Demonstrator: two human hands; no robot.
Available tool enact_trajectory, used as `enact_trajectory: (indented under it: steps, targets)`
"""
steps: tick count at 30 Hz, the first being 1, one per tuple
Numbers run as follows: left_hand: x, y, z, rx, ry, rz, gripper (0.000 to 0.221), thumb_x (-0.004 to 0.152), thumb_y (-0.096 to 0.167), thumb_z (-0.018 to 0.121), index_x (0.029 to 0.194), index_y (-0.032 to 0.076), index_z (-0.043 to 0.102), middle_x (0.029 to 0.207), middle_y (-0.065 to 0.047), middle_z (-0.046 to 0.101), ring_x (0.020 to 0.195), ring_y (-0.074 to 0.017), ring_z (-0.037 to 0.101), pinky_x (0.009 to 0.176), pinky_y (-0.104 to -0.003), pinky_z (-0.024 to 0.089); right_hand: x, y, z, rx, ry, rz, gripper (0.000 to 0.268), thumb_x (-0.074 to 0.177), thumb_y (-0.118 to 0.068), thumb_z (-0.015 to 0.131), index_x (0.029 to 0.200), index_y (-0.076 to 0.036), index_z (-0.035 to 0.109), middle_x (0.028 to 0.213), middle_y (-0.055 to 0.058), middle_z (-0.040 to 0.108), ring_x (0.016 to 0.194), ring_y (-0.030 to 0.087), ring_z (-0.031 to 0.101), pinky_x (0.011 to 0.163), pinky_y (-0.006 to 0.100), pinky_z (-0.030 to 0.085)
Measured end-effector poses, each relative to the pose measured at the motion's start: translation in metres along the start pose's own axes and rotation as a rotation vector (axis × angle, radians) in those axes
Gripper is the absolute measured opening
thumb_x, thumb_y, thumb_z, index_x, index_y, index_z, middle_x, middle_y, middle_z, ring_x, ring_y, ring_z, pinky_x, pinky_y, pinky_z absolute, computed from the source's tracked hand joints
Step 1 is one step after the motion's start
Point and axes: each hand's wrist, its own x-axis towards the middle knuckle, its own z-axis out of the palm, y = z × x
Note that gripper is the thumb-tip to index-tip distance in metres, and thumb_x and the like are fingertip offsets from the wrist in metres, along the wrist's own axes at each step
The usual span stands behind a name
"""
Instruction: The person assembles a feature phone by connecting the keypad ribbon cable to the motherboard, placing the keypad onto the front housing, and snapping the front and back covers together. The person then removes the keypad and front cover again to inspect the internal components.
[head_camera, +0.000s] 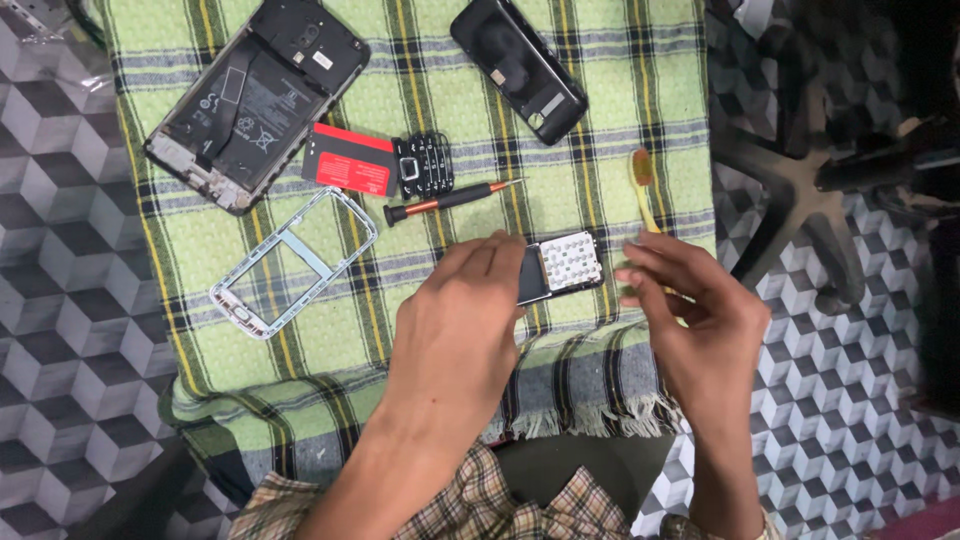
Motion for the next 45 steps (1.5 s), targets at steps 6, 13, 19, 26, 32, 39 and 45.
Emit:
enact_trajectory:
  steps: [6, 13, 19, 26, 32, 39, 45]
  targets:
    - [-0.001, 0.006, 0.002, 0.131, -0.053, 0.027, 0.067, 0.055, -0.013, 0.071, 0.121, -0.005, 0.063, 0.125, -0.02, 0.067, 0.122, -0.0353, 0.063, 0.093, -0.041, 0.057, -0.01, -0.006, 0.005, -0.205, -0.006, -0.074, 0.019, 0.091, 0.005, 0.073, 0.11, 0.002, 0.076, 0.104, 0.011, 0.079, 0.088, 0.016, 0.077, 0.079, 0.025, 0.064]
    - [0.009, 0.024, 0.021, 0.424, -0.105, 0.096, 0.064, 0.069, 0.003, 0.075, 0.131, 0.015, 0.068, 0.136, -0.013, 0.066, 0.113, -0.0385, 0.063, 0.086, -0.055, 0.055, -0.016, -0.011, 0.015, -0.381, 0.041, -0.248, 0.019, 0.09, 0.003, 0.074, 0.109, 0.0, 0.076, 0.106, 0.013, 0.076, 0.092, 0.023, 0.075, 0.084, 0.032, 0.057]
    - [0.016, 0.018, 0.031, 0.421, -0.129, 0.156, 0.04, 0.071, 0.009, 0.075, 0.111, 0.01, 0.076, 0.13, -0.005, 0.069, 0.12, -0.0317, 0.062, 0.092, -0.067, 0.047, -0.018, -0.006, 0.016, -0.311, 0.085, -0.153, 0.014, 0.091, 0.001, 0.075, 0.105, 0.0, 0.076, 0.104, 0.011, 0.077, 0.088, 0.02, 0.076, 0.079, 0.03, 0.058]
    - [0.012, 0.018, 0.039, 0.409, -0.05, 0.263, 0.033, 0.068, 0.01, 0.072, 0.1, 0.005, 0.078, 0.125, -0.005, 0.07, 0.121, -0.0303, 0.062, 0.103, -0.069, 0.044, -0.016, 0.002, 0.016, -0.309, 0.105, -0.158, 0.014, 0.089, 0.001, 0.077, 0.103, 0.0, 0.077, 0.103, 0.011, 0.077, 0.089, 0.02, 0.076, 0.082, 0.029, 0.058]
    - [0.02, 0.022, 0.041, 0.337, -0.12, 0.241, 0.023, 0.075, 0.01, 0.075, 0.096, 0.001, 0.078, 0.122, -0.012, 0.068, 0.117, -0.0328, 0.062, 0.1, -0.062, 0.05, -0.015, 0.007, 0.015, -0.285, 0.1, -0.156, 0.016, 0.088, 0.003, 0.077, 0.104, 0.0, 0.077, 0.102, 0.01, 0.077, 0.09, 0.02, 0.076, 0.084, 0.029, 0.058]
    - [0.028, 0.014, 0.028, 0.134, -0.198, 0.257, 0.042, 0.061, -0.006, 0.074, 0.103, -0.002, 0.074, 0.129, -0.018, 0.066, 0.119, -0.0349, 0.062, 0.106, -0.055, 0.049, -0.016, 0.006, 0.015, -0.292, 0.114, -0.168, 0.017, 0.089, 0.002, 0.077, 0.106, -0.001, 0.078, 0.103, 0.01, 0.077, 0.092, 0.021, 0.076, 0.084, 0.03, 0.057]
    - [0.016, -0.003, 0.03, -0.032, -0.068, 0.2, 0.036, 0.086, 0.005, 0.074, 0.121, -0.001, 0.072, 0.131, -0.015, 0.067, 0.125, -0.0334, 0.061, 0.11, -0.049, 0.049, -0.019, 0.003, 0.018, -0.311, 0.097, -0.183, 0.021, 0.091, 0.003, 0.073, 0.111, -0.002, 0.076, 0.107, 0.011, 0.074, 0.093, 0.023, 0.076, 0.081, 0.031, 0.056]
